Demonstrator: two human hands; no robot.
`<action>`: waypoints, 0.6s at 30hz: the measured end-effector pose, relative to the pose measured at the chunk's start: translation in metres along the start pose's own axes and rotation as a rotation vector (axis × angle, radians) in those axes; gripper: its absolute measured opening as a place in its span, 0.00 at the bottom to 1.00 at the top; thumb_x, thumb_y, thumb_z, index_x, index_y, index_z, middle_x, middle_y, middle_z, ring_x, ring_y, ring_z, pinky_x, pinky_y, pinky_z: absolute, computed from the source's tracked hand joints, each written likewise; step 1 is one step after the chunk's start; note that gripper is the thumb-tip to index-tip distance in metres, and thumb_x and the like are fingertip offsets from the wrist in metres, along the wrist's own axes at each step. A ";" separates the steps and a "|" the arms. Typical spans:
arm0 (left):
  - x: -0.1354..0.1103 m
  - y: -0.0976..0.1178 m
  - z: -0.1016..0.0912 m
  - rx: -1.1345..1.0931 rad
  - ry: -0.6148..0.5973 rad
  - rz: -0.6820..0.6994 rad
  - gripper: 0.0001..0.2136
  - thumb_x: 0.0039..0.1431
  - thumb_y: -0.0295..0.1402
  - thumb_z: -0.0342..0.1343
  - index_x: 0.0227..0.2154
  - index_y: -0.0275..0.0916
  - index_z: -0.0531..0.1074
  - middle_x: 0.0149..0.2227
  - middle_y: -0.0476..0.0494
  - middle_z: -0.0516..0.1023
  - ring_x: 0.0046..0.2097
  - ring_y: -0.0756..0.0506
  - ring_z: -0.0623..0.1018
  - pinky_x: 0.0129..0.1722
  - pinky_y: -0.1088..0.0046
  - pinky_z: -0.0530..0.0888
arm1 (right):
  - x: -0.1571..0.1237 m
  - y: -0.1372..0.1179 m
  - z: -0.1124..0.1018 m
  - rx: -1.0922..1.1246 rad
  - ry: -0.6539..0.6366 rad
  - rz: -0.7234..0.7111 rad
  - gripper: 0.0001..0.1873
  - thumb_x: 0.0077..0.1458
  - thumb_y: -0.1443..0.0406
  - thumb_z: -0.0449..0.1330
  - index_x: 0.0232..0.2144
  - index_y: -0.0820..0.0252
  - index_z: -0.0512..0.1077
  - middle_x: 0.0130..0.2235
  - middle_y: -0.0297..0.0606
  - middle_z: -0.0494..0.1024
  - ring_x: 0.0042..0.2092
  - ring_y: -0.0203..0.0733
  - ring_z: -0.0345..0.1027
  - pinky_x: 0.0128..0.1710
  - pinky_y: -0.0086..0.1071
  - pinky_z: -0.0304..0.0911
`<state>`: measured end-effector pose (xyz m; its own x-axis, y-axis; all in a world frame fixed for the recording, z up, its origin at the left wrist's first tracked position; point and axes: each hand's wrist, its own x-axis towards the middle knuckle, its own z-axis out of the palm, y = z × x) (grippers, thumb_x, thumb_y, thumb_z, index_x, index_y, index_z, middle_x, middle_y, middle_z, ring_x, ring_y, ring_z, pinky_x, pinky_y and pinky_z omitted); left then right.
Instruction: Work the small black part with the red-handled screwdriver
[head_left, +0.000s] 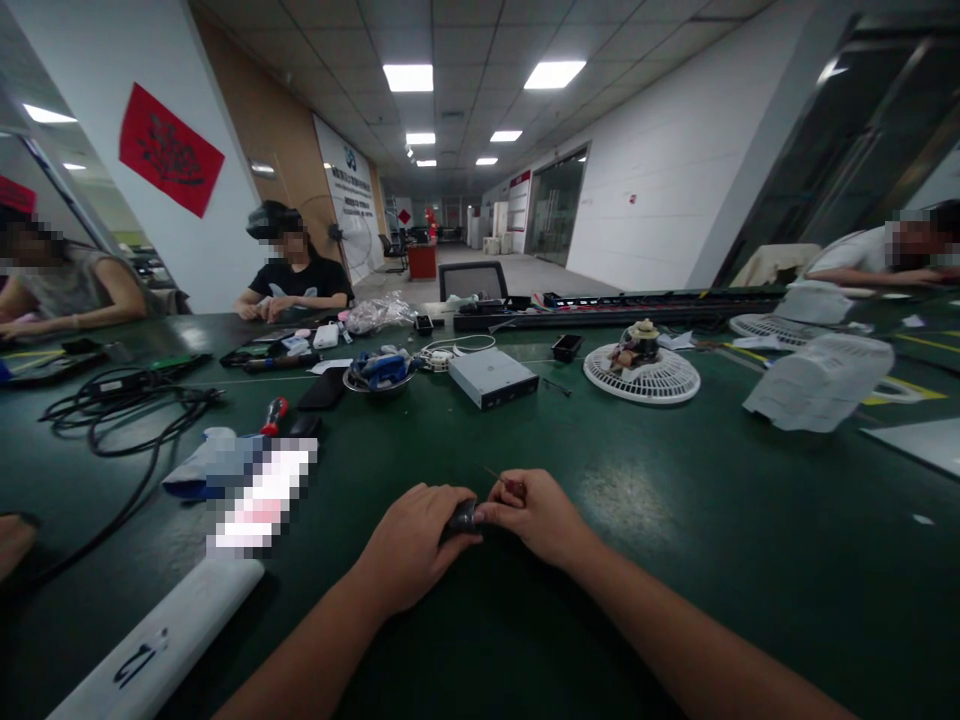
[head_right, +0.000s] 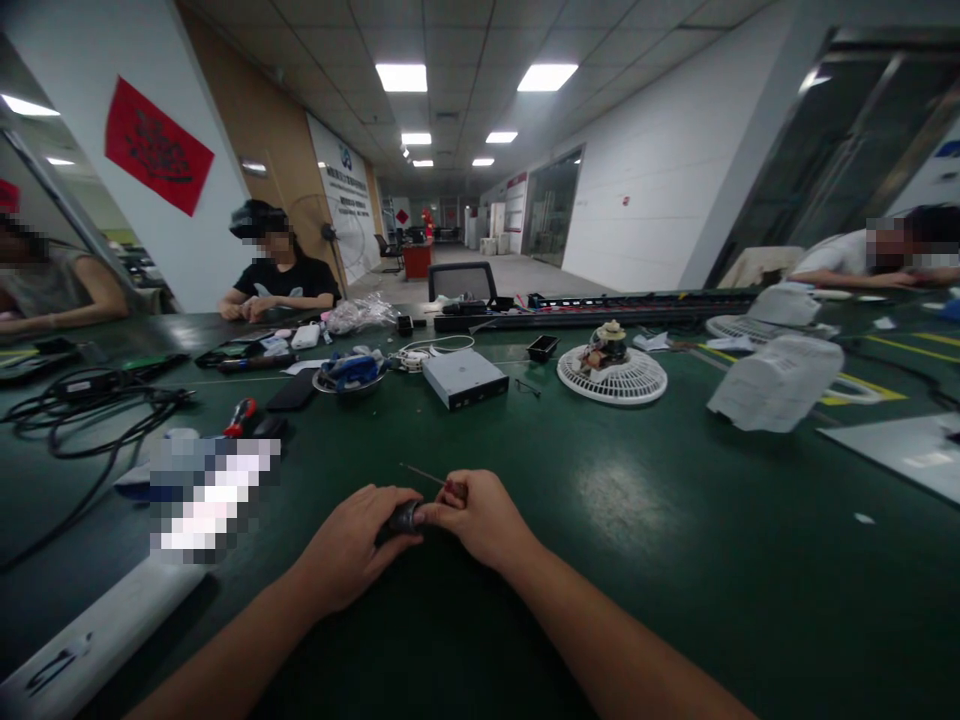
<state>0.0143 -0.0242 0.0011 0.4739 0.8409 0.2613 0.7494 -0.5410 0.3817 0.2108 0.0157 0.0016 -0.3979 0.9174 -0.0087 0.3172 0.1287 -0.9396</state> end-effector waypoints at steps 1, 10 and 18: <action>0.000 0.000 0.000 0.005 -0.002 0.003 0.14 0.62 0.37 0.55 0.49 0.41 0.67 0.45 0.43 0.76 0.43 0.42 0.74 0.46 0.62 0.69 | 0.000 0.000 0.001 -0.021 -0.006 0.004 0.18 0.46 0.62 0.66 0.18 0.59 0.60 0.19 0.23 0.58 0.23 0.31 0.51 0.23 0.27 0.49; 0.000 0.007 -0.004 -0.004 -0.113 0.055 0.12 0.61 0.36 0.55 0.47 0.40 0.68 0.45 0.43 0.77 0.42 0.42 0.74 0.44 0.63 0.68 | -0.002 0.003 -0.010 -0.227 -0.046 -0.273 0.16 0.47 0.63 0.67 0.19 0.60 0.64 0.24 0.29 0.70 0.24 0.32 0.55 0.25 0.27 0.51; 0.000 0.010 -0.005 0.032 -0.169 0.074 0.12 0.63 0.37 0.52 0.47 0.41 0.69 0.45 0.42 0.77 0.40 0.42 0.75 0.42 0.64 0.68 | -0.004 -0.002 -0.016 -0.356 -0.124 -0.295 0.10 0.50 0.66 0.64 0.20 0.60 0.70 0.26 0.32 0.76 0.24 0.32 0.60 0.24 0.26 0.53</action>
<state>0.0197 -0.0301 0.0090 0.5974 0.7907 0.1339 0.7226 -0.6031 0.3377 0.2257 0.0175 0.0085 -0.6085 0.7730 0.1797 0.4415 0.5179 -0.7327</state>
